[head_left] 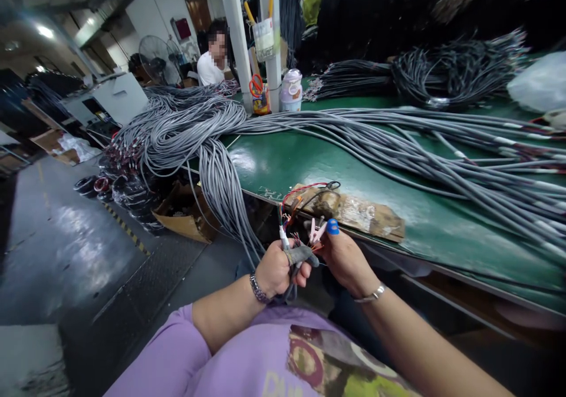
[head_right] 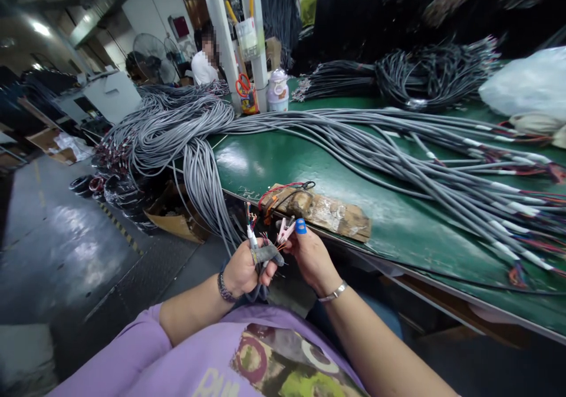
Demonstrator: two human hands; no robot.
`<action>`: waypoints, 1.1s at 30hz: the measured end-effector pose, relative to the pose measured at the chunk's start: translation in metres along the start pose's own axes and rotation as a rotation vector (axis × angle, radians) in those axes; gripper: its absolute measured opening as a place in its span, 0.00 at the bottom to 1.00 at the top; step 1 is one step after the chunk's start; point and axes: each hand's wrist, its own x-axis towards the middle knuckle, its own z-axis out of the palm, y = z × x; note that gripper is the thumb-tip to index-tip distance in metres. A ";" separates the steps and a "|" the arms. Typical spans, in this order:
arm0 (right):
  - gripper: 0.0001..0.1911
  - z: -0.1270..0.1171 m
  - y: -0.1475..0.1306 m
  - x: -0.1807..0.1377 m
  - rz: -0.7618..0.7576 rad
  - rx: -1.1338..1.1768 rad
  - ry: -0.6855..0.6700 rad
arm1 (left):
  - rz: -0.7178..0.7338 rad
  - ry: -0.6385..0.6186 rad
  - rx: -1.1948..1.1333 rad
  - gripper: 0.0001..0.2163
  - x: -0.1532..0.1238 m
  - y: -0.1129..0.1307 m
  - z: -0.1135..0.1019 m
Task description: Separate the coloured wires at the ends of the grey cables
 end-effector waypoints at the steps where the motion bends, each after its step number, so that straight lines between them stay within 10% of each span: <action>1: 0.27 0.002 -0.001 0.001 0.055 0.067 -0.031 | -0.006 0.003 0.000 0.20 0.001 -0.001 0.000; 24: 0.12 0.002 -0.007 0.000 0.221 0.351 -0.054 | 0.051 0.084 -0.065 0.20 -0.013 -0.016 0.007; 33: 0.21 0.000 0.011 -0.001 -0.134 0.108 0.137 | 0.058 0.134 -0.158 0.19 -0.010 -0.016 0.015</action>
